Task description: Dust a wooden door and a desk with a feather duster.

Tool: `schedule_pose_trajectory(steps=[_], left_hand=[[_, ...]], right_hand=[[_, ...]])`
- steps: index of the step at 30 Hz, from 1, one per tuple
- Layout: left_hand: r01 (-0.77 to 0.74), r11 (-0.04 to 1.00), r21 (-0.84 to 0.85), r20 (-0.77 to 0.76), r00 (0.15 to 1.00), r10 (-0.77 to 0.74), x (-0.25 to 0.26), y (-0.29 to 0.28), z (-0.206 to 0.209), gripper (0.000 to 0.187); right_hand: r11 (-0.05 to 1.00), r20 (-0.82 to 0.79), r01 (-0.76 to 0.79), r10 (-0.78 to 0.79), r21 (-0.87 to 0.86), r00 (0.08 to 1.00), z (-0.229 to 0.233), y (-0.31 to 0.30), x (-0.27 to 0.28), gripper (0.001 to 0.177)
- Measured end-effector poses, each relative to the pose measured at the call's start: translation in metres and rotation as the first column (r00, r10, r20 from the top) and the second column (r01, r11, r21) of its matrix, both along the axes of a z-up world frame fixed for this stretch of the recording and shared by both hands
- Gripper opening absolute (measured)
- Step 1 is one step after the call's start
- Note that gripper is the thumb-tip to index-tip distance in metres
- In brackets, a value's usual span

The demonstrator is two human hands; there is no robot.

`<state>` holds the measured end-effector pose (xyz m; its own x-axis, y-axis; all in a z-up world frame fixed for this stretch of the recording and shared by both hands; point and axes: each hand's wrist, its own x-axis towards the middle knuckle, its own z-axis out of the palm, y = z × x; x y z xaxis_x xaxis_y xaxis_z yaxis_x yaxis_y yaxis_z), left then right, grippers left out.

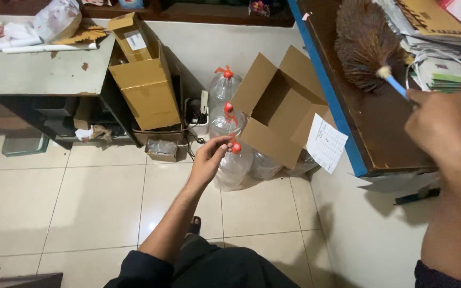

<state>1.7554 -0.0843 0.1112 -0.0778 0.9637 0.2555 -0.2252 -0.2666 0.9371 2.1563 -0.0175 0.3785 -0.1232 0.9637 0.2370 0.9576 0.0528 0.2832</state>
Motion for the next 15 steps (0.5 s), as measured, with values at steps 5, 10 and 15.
schedule_pose_trajectory(steps=[5, 10, 15], left_hand=[[0.005, 0.999, -0.044, -0.035, 0.999, -0.007, 0.008, 0.013, -0.013, 0.030], [0.115, 0.993, -0.026, -0.006, 0.993, -0.115, 0.042, 0.028, -0.001, 0.029], [0.186, 0.982, -0.018, -0.055, 0.981, -0.186, 0.059, 0.032, 0.010, 0.031]], right_hand=[[0.998, -0.023, -0.061, 0.061, -0.007, 0.998, -0.023, 0.058, 0.027, 0.035], [0.989, -0.282, -0.119, 0.138, 0.086, 0.949, -0.017, 0.054, 0.008, 0.043], [0.999, -0.139, 0.028, -0.031, -0.025, 0.990, 0.004, -0.044, 0.001, 0.048]])
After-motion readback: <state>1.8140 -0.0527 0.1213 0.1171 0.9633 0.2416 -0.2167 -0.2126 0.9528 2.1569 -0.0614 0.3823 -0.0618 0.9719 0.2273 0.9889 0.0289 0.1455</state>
